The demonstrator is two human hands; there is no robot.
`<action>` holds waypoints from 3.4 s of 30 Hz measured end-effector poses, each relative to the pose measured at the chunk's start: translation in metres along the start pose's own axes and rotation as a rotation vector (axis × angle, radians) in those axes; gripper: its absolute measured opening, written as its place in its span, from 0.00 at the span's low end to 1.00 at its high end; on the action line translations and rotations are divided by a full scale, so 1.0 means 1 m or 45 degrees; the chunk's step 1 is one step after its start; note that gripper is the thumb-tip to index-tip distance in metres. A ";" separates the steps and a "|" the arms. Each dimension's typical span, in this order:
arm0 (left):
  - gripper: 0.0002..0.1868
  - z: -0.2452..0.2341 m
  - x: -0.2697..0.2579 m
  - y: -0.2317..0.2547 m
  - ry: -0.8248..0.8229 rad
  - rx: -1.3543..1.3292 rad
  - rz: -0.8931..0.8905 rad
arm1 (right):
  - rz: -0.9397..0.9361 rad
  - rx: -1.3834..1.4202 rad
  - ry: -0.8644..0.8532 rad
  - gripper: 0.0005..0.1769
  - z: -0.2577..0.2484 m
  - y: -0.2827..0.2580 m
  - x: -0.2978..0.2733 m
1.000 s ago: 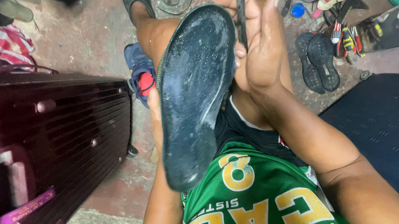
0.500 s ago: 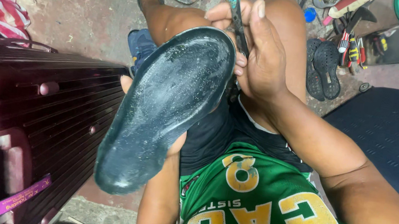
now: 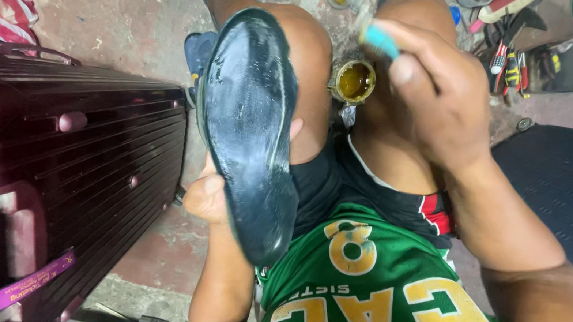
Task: The person applies a yellowish adhesive to the sole of a black shoe using a small brush, repeatedly dipping the brush into a container and spreading the substance across the sole surface.
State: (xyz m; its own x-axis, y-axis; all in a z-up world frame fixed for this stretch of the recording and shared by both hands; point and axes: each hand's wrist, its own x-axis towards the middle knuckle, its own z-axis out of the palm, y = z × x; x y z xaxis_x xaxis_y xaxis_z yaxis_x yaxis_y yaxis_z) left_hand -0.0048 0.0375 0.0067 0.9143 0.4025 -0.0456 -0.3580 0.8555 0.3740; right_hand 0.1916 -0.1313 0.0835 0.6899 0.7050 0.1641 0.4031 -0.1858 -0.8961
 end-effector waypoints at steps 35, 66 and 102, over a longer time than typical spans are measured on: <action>0.42 -0.009 0.015 -0.008 0.289 0.164 0.160 | -0.346 -1.156 -0.344 0.25 0.033 -0.056 0.011; 0.41 -0.019 0.030 -0.006 0.218 0.121 0.219 | -0.360 -1.038 -0.429 0.28 0.033 -0.060 0.008; 0.42 -0.015 0.057 -0.004 0.038 0.176 0.332 | -0.355 -0.864 -0.370 0.26 0.038 -0.047 0.009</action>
State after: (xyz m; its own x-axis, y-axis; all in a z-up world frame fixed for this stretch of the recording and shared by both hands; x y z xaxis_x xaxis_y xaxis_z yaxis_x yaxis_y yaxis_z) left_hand 0.0460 0.0623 -0.0112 0.7881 0.6141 0.0421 -0.5490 0.6704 0.4991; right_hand 0.1562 -0.0898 0.1109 0.3620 0.9204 0.1475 0.8818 -0.2868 -0.3745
